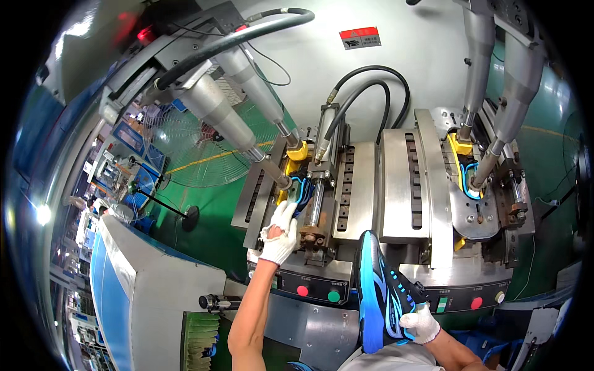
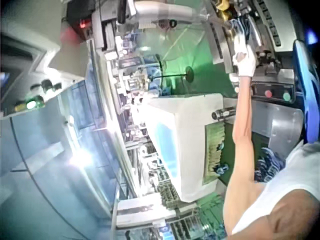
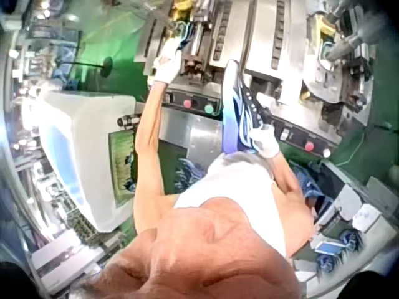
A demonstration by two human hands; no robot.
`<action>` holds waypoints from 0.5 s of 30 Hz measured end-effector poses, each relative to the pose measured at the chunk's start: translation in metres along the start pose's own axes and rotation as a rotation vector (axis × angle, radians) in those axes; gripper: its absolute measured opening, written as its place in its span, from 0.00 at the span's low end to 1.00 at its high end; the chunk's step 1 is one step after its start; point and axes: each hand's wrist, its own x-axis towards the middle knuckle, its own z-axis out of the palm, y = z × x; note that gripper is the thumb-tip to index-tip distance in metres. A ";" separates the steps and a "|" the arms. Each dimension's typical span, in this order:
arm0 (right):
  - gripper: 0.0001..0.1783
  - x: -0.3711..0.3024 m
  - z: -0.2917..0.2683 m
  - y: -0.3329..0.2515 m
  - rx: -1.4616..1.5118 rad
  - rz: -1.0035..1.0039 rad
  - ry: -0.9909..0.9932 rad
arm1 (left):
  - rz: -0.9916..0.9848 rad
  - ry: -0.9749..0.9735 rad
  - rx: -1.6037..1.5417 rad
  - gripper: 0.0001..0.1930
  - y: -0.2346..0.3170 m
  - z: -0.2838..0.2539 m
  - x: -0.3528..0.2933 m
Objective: The person places shoes into a pressing machine, presses buttons to operate the machine, removes the shoes from the molds, and places them onto a conveyor belt.
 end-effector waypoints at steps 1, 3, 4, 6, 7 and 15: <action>0.44 0.001 0.001 -0.001 0.001 0.023 0.030 | 0.050 0.002 -0.034 0.25 -0.010 0.006 0.005; 0.44 0.000 -0.008 0.011 -0.041 -0.032 0.052 | 0.026 -0.035 -0.033 0.26 -0.013 0.024 0.026; 0.45 -0.002 -0.016 0.017 -0.027 -0.021 0.047 | -0.011 -0.059 -0.024 0.26 -0.013 0.032 0.038; 0.43 0.004 0.023 0.014 0.037 -0.209 0.163 | -0.005 -0.020 0.060 0.35 -0.021 0.045 0.061; 0.43 0.004 0.022 0.011 0.006 -0.166 0.195 | -0.072 -0.086 -0.015 0.36 -0.034 0.049 0.069; 0.41 -0.014 0.027 0.011 -0.113 -0.094 0.420 | -0.263 -0.140 0.098 0.30 -0.067 0.083 0.136</action>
